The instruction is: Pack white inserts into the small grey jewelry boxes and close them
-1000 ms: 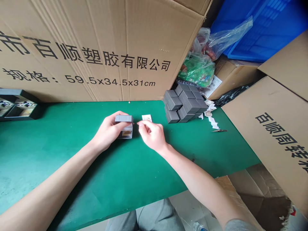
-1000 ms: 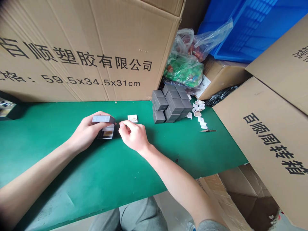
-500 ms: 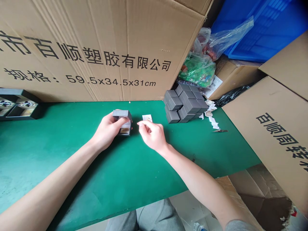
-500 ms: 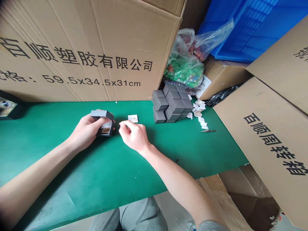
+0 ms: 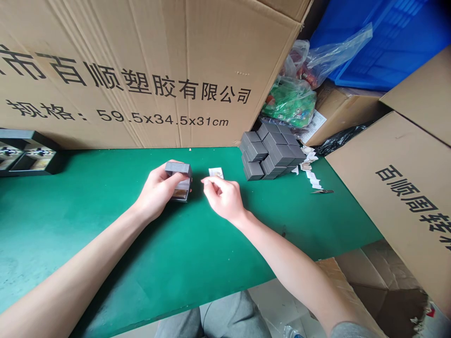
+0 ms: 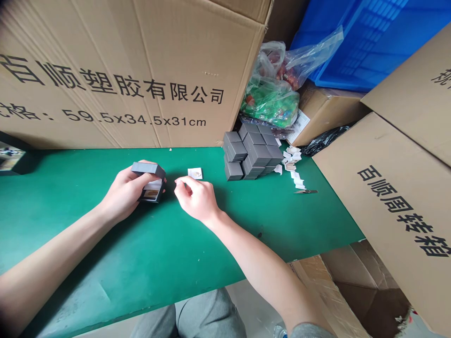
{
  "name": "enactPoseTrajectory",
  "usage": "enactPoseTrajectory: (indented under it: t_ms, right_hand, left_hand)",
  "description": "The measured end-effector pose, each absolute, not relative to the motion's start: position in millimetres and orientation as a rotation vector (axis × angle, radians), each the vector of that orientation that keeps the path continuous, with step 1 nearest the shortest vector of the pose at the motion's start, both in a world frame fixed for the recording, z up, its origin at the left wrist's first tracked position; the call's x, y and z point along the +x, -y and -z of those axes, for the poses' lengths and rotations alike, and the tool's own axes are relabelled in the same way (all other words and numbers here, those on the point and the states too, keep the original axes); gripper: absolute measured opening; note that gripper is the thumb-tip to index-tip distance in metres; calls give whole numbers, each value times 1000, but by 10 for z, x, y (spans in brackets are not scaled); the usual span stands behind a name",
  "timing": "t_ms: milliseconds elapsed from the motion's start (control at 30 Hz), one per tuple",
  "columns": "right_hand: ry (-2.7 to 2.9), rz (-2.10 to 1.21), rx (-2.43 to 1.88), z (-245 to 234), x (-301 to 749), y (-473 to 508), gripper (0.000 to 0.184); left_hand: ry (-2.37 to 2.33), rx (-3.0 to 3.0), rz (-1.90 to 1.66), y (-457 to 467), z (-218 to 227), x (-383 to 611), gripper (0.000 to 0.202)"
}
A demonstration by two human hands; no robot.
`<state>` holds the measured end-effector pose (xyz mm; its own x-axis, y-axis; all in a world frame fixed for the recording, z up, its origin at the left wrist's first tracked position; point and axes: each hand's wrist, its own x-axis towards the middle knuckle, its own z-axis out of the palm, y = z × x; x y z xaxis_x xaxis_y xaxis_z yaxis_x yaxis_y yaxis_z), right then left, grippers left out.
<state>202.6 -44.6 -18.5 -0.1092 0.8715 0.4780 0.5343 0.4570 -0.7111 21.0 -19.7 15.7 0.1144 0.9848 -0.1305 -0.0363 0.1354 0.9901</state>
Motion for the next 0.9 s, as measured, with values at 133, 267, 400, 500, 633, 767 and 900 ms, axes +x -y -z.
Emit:
enactPoseTrajectory:
  t_ms: [133, 267, 400, 500, 633, 767, 900]
  right_hand:
    - [1781, -451, -1207, 183, 2025, 447, 35]
    - [1786, -448, -1227, 190, 2024, 443, 35]
    - [1781, -445, -1203, 192, 2024, 447, 34]
    - [1778, -433, -1212, 182, 2030, 450, 33]
    - [1796, -297, -1234, 182, 2077, 404, 30]
    - [1843, -105, -1313, 208, 2166, 313, 34]
    - [1938, -121, -1481, 227, 2212, 278, 41]
  left_hand:
    - [-1153, 1141, -1044, 195, -169, 218, 18]
    - [-1171, 1155, -1042, 186, -155, 222, 19]
    - [-1161, 1180, -1056, 175, -110, 213, 16]
    - [-1154, 1195, -1059, 177, -111, 208, 19]
    - [-1163, 1192, -1032, 179, -143, 206, 24]
    - [-1168, 1126, -1008, 145, -107, 190, 32]
    - [-1117, 1048, -1024, 102, -37, 172, 35]
